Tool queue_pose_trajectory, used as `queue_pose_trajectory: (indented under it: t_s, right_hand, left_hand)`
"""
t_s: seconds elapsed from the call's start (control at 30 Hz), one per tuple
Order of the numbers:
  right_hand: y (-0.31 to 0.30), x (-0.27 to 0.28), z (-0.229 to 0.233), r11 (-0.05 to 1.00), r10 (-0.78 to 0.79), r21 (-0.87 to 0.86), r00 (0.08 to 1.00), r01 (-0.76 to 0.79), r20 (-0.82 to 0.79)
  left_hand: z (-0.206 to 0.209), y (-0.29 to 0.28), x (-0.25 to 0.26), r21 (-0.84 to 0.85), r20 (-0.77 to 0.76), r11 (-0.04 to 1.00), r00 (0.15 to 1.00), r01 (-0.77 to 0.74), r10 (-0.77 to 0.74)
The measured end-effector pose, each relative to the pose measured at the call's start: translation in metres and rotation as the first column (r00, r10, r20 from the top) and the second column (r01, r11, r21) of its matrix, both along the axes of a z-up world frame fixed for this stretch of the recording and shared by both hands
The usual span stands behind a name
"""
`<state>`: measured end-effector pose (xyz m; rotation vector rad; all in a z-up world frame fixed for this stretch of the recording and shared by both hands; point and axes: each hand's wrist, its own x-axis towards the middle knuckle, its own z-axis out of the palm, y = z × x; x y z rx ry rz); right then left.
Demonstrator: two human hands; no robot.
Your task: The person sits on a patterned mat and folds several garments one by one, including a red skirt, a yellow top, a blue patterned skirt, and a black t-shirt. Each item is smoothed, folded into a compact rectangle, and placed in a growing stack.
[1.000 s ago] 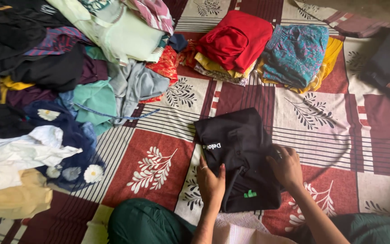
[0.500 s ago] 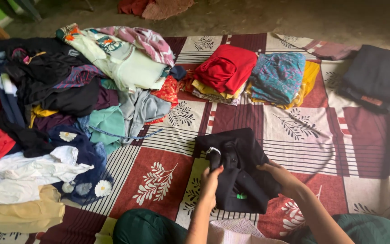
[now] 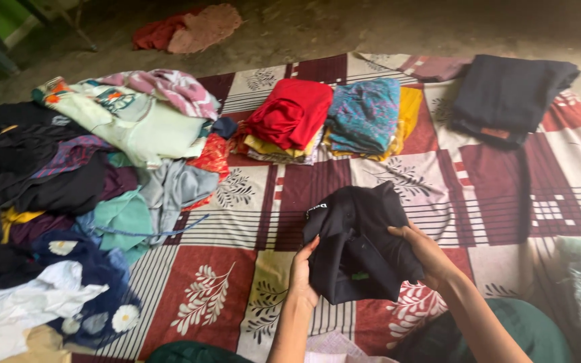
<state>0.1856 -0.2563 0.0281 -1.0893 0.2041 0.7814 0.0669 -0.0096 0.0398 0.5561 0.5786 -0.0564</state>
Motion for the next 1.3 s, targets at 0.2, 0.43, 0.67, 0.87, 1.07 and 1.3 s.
queue_pose_trajectory:
  t_s: [0.2, 0.43, 0.67, 0.87, 1.07, 1.3]
  right_hand:
    - [-0.030, 0.004, -0.067, 0.980, -0.018, -0.198, 0.981, -0.021, -0.194]
    - [-0.029, -0.002, -0.066, 0.999, 0.028, 0.040, 0.959, -0.017, -0.283]
    - [-0.018, -0.001, -0.016, 0.996, -0.042, 0.062, 0.925, 0.070, -0.377]
    - [0.004, 0.080, 0.024, 0.965, -0.047, 0.234, 0.953, 0.121, -0.299]
    - [0.021, 0.205, 0.101, 0.954, -0.184, 0.238, 0.983, 0.183, -0.020]
    - [0.053, 0.312, 0.059, 0.963, -0.232, 0.184, 0.954, 0.198, 0.187]
  left_hand:
    - [-0.031, -0.032, 0.012, 0.299, -0.304, 0.921, 0.940, 0.251, -0.158]
    - [-0.016, -0.048, 0.008, 0.416, -0.348, 0.886, 0.936, 0.207, -0.055]
    - [0.005, -0.029, 0.040, 0.503, -0.169, 0.857, 0.985, 0.113, -0.030]
    - [0.036, -0.001, 0.140, 0.543, 0.062, 0.838, 0.992, 0.062, -0.113]
    - [0.089, 0.046, 0.288, 0.534, 0.165, 0.842, 0.968, 0.075, -0.191]
    - [0.057, 0.107, 0.422, 0.967, 0.113, 0.247, 0.975, -0.064, -0.190]
